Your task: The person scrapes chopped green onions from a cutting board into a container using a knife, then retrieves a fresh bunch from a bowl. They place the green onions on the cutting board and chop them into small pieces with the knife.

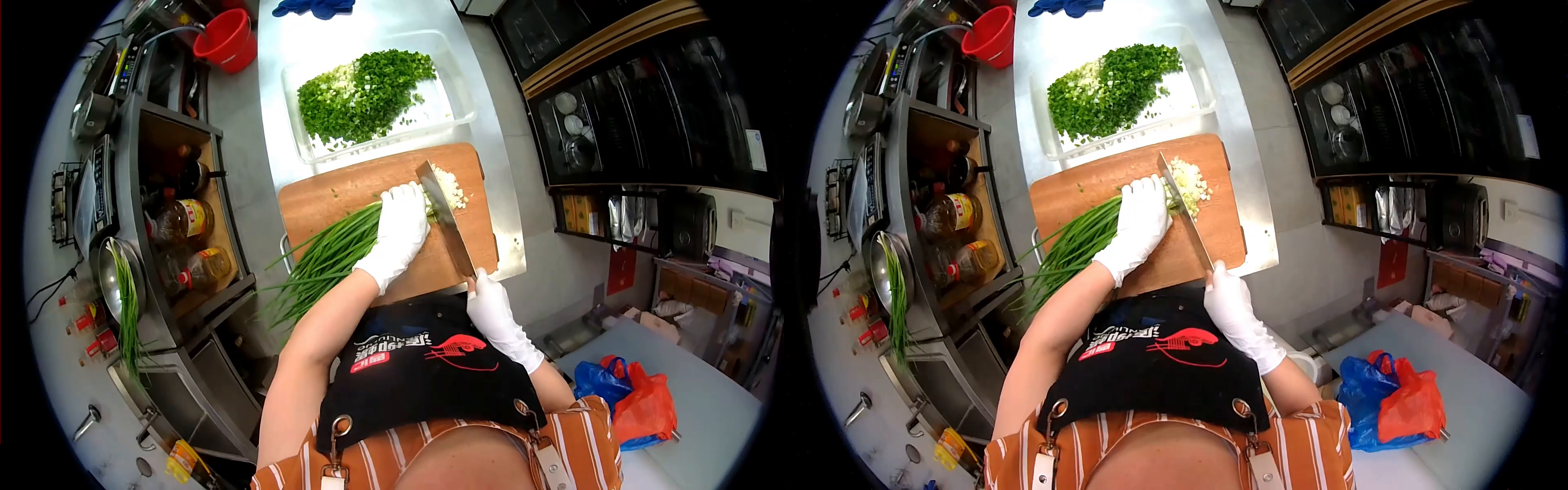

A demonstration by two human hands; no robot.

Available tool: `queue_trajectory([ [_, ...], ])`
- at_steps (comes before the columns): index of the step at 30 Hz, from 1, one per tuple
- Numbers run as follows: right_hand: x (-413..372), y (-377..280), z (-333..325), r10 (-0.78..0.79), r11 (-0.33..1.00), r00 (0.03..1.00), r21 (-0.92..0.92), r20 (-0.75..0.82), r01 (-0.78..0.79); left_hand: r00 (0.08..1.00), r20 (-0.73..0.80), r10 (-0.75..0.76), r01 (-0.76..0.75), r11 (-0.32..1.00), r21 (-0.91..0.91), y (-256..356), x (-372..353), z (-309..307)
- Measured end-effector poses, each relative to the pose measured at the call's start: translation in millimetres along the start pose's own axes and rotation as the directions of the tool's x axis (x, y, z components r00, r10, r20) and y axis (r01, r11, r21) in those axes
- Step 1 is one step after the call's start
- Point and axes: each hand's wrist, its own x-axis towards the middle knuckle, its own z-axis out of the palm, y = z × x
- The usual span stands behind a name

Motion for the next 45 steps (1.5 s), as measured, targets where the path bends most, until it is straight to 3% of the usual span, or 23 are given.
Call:
queue_trajectory([
  [3, 25, -9, 9, -0.037, 0.999, 0.999, -0.021, -0.012, 0.036, 0.999, 0.039, 0.01, -0.009, 1.0, -0.014, 3, -1, -1],
  [7, 3, 6, 8, -0.02, 1.0, 1.0, -0.001, -0.006, 0.02, 0.999, 0.038, 0.008, -0.007, 1.0, -0.006, 0, 1, -2],
  [9, 13, 3, 7, 0.028, 1.0, 0.998, -0.01, 0.06, -0.027, 0.999, 0.039, 0.009, -0.008, 1.0, -0.019, 0, 1, -6],
  [17, 42, -1, 11, 0.004, 1.0, 0.999, 0.029, -0.044, -0.003, 0.999, 0.049, 0.014, -0.014, 1.0, 0.019, -6, 1, -7],
  [19, 43, -1, 10, 0.011, 0.998, 0.999, 0.055, -0.035, -0.009, 0.979, 0.191, 0.069, -0.043, 0.99, -0.138, -12, 2, -27],
  [20, 43, 0, 10, 0.0, 0.999, 0.999, 0.055, -0.035, 0.002, 0.979, 0.192, 0.069, -0.044, 0.99, -0.134, -16, 3, -28],
  [23, 42, -1, 10, -0.011, 0.999, 0.999, 0.052, -0.04, 0.013, 0.936, 0.343, 0.081, 0.07, 0.911, -0.406, -37, 17, -31],
  [26, 42, -1, 11, -0.004, 0.998, 0.999, 0.058, -0.041, 0.006, 0.899, 0.437, 0.017, 0.179, 0.897, -0.403, -38, 24, -35],
  [28, 41, 0, 10, 0.0, 0.998, 0.999, 0.065, -0.034, 0.003, 0.976, 0.217, 0.025, 0.019, 0.98, -0.2, -25, 7, -35],
  [29, 40, 0, 10, 0.002, 0.998, 0.999, 0.069, -0.043, 0.001, 0.982, 0.19, 0.021, 0.011, 0.986, -0.169, -18, 1, -35],
  [35, 41, 11, 17, 0.02, 0.99, 0.997, 0.138, -0.077, -0.01, 0.981, 0.193, -0.004, 0.029, 0.991, -0.128, -5, -9, -29],
  [40, 42, 12, 14, 0.018, 0.986, 0.996, 0.167, -0.089, -0.003, 0.971, 0.238, -0.004, 0.06, 0.971, -0.231, -13, -2, -46],
  [42, 42, 12, 13, 0.007, 0.99, 0.996, 0.14, -0.088, 0.006, 0.992, -0.119, -0.036, -0.007, 0.937, -0.349, -21, 5, -51],
  [45, 40, 15, 16, -0.02, 0.986, 0.991, 0.161, -0.132, 0.041, 0.924, -0.376, -0.068, 0.004, 0.986, -0.169, -50, 33, -57],
])
